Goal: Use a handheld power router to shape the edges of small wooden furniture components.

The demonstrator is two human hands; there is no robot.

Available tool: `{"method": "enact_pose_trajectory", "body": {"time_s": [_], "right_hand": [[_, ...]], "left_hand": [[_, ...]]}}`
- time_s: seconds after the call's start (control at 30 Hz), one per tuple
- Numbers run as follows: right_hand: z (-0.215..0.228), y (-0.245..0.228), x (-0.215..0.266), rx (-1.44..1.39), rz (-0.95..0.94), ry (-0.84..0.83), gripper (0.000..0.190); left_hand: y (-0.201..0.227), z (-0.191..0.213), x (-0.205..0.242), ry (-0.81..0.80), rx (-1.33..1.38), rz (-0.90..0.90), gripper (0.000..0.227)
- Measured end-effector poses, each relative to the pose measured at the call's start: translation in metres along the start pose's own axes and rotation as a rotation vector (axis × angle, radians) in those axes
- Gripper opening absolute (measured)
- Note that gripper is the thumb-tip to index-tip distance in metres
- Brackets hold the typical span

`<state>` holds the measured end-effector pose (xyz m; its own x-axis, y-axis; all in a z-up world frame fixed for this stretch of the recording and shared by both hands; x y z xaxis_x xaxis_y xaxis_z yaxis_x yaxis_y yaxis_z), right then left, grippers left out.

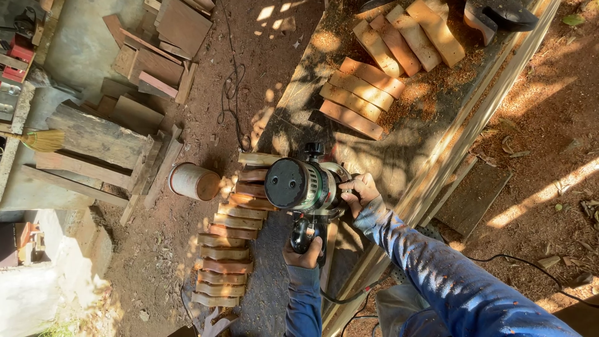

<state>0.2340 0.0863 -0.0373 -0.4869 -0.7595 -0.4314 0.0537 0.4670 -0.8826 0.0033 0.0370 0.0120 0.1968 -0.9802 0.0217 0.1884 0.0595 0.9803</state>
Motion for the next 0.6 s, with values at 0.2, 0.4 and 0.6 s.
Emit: {"method": "enact_pose_trajectory", "body": {"time_s": [0.2, 0.4, 0.6], "right_hand": [[-0.004, -0.001, 0.001, -0.046, 0.001, -0.031, 0.02], [-0.004, -0.01, -0.003, -0.074, -0.007, -0.068, 0.02], [-0.003, -0.018, -0.005, -0.086, -0.023, -0.152, 0.021]], "left_hand": [[-0.013, 0.009, -0.002, -0.006, 0.07, -0.066, 0.023], [-0.023, 0.017, -0.001, -0.055, 0.114, -0.108, 0.021], [-0.031, 0.024, 0.003, -0.053, 0.11, -0.14, 0.018]]}}
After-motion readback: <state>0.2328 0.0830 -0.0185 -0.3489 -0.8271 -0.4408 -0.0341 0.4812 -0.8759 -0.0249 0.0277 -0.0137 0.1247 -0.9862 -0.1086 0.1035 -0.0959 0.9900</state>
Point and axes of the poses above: each hand's wrist, its own x-axis away from the middle knuckle, its own z-axis out of the back of the hand, y = z × x, the point moved 4 cm from there along -x, towards the middle knuckle, and after that the axes turned 9 degrees about z, right-handed, at the moved point
